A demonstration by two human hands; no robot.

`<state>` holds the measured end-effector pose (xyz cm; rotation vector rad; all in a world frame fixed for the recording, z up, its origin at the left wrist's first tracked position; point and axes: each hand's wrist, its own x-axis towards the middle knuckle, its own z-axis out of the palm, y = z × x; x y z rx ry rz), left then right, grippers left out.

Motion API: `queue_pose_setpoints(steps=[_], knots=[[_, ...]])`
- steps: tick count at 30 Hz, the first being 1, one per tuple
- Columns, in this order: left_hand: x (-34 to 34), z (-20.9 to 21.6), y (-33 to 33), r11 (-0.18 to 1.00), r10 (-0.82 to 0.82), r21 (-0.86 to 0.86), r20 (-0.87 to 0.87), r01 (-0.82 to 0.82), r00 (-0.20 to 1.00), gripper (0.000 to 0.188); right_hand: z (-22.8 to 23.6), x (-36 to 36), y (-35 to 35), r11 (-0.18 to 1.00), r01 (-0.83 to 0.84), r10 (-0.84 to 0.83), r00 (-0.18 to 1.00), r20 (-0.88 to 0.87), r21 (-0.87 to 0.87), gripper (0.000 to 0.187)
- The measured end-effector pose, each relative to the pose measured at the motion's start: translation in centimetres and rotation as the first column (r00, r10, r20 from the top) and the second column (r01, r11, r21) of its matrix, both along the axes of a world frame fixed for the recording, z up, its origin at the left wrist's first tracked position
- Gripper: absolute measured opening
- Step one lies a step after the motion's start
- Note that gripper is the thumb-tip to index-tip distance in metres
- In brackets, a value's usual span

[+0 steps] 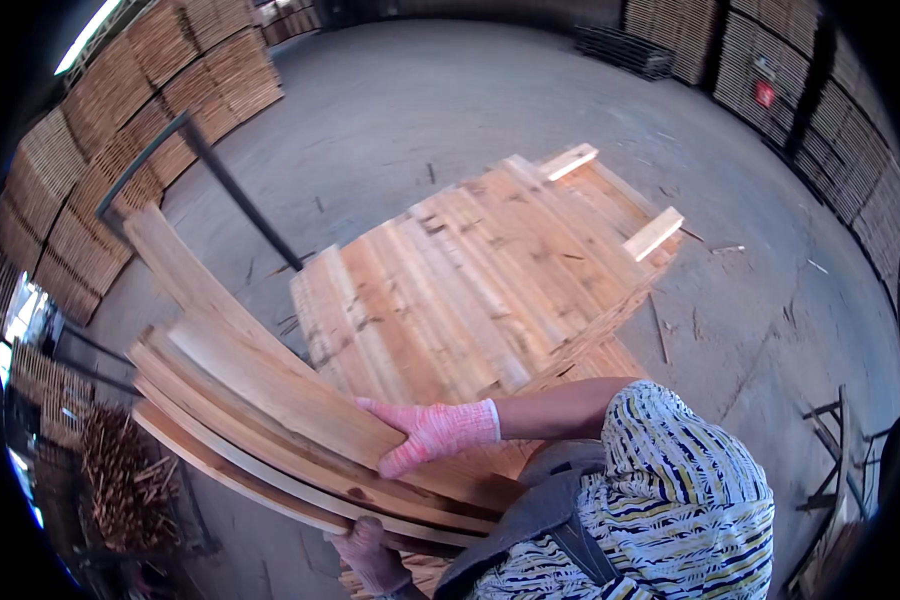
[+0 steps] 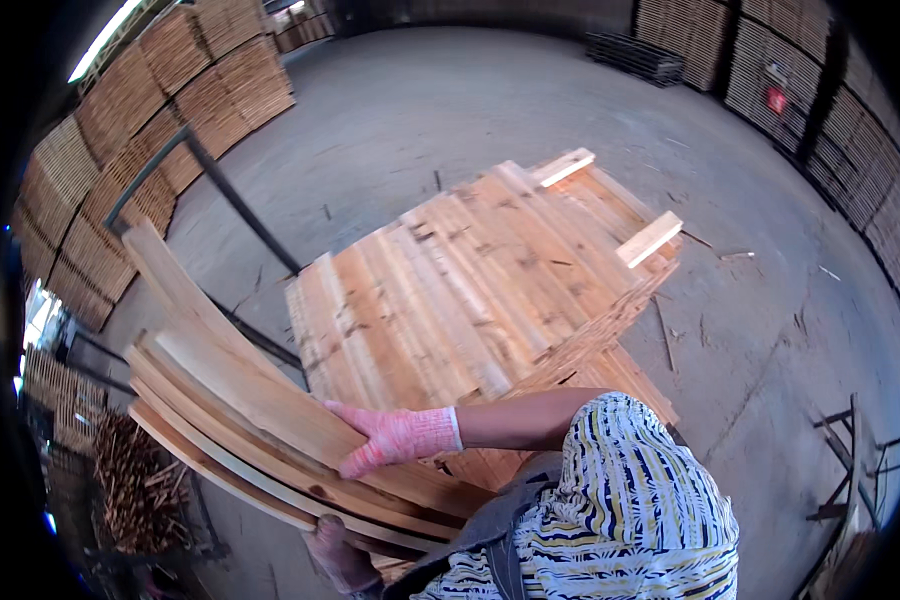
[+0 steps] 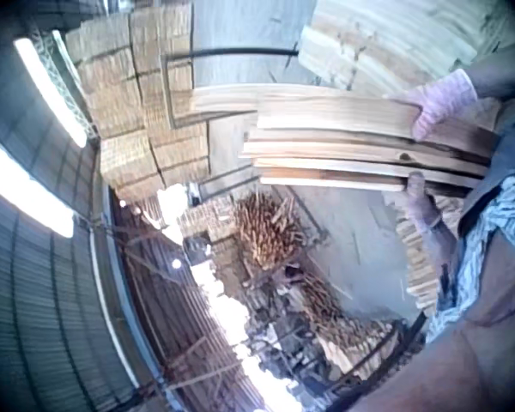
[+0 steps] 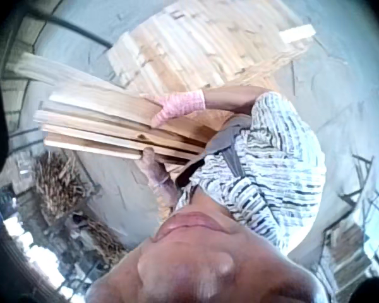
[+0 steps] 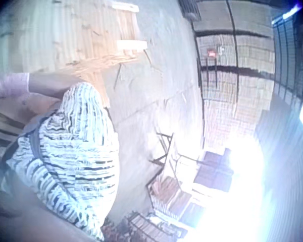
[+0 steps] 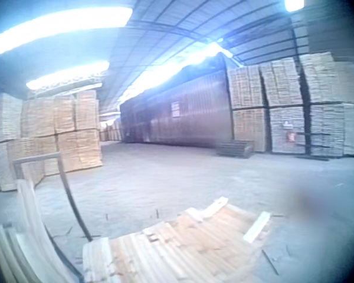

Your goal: The person repeatedly picks up bundles of wooden planks from a large pile and stacks them onto a metal rack. They align the planks by hand to form neat, growing stacks on the rack throughout the clip.

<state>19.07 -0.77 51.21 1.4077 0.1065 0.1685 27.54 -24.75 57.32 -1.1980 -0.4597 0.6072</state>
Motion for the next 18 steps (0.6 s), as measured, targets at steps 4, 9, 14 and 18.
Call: queue_pose_setpoints(steps=[4, 9, 14, 18], knots=[[5.2, 3.1, -8.8, 0.999, -0.028, 0.030, 0.160, 0.023, 0.987, 0.091, 0.7, 2.5, -8.0, 0.990, 0.139, -0.134, 0.979, 0.157, -0.023, 0.119], [11.3, 10.8, -20.3, 0.979, -0.202, 0.066, 0.176, 0.194, 0.963, 0.065, 8.4, 5.9, -19.7, 0.899, 0.389, -0.214, 0.793, 0.571, -0.203, 0.117], [16.4, 9.8, -24.6, 0.902, -0.412, -0.018, 0.273, 0.432, 0.869, 0.083, 8.4, 8.7, -25.5, 0.886, 0.386, -0.151, 0.764, 0.628, -0.257, 0.125], [16.5, 10.8, -29.0, 0.886, -0.434, -0.066, 0.230, 0.459, 0.871, 0.088, 0.6, 10.5, -28.7, 0.924, 0.361, -0.274, 0.854, 0.443, -0.124, 0.135]])
